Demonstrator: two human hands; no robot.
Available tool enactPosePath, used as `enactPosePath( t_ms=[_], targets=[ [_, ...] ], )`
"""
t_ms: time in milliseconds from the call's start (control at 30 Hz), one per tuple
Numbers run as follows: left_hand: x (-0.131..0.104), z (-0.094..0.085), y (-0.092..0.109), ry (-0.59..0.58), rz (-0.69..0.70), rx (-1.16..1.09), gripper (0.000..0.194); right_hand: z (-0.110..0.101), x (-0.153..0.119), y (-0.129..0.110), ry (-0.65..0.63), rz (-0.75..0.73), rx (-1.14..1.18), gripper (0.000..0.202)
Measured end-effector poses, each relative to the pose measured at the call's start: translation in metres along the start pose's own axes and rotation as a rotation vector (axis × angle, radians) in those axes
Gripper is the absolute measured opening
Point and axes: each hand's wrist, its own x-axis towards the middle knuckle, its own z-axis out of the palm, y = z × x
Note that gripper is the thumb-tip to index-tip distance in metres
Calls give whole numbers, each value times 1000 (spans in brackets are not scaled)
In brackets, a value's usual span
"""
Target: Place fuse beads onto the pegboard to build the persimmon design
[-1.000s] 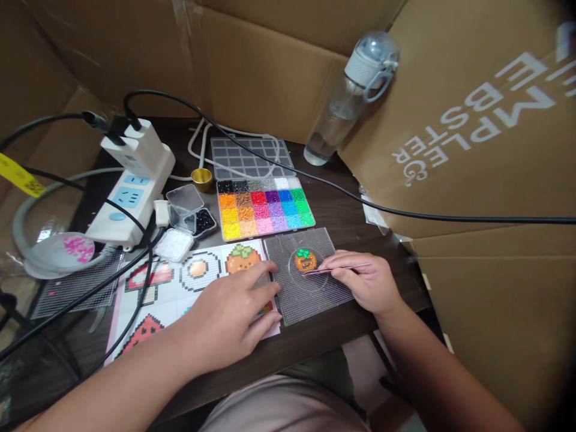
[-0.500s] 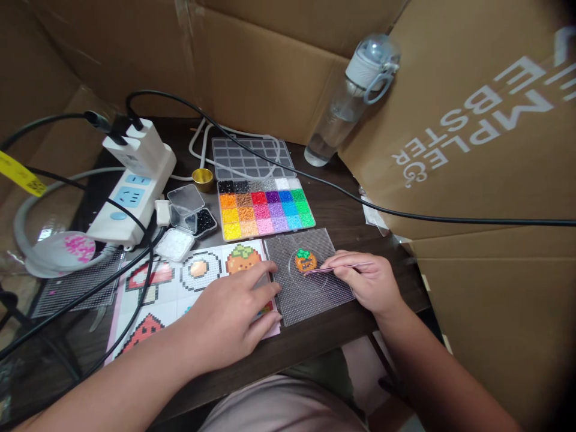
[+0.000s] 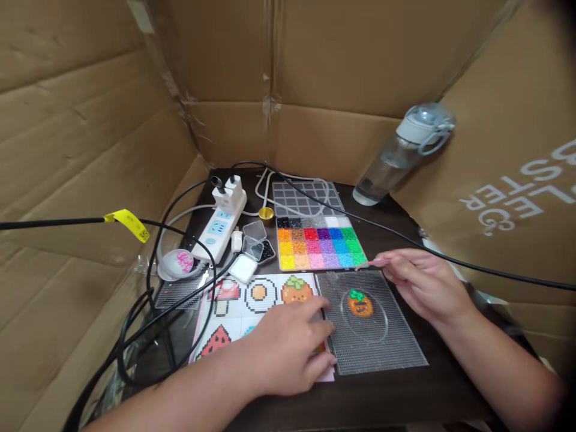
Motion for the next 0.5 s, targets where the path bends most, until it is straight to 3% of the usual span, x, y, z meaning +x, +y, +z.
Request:
enactPosePath(
  t_ms=[233, 367, 500],
  targets=[
    [-1, 1, -1, 6, 2, -23, 32, 45, 53, 7, -53, -150, -294, 31],
    [-1, 1, -1, 10, -2, -32, 31, 66, 62, 6, -90, -227, -480, 26],
    [0, 1, -1, 20, 5, -24, 30, 67, 63, -1, -41, -233, -485, 21]
  ],
)
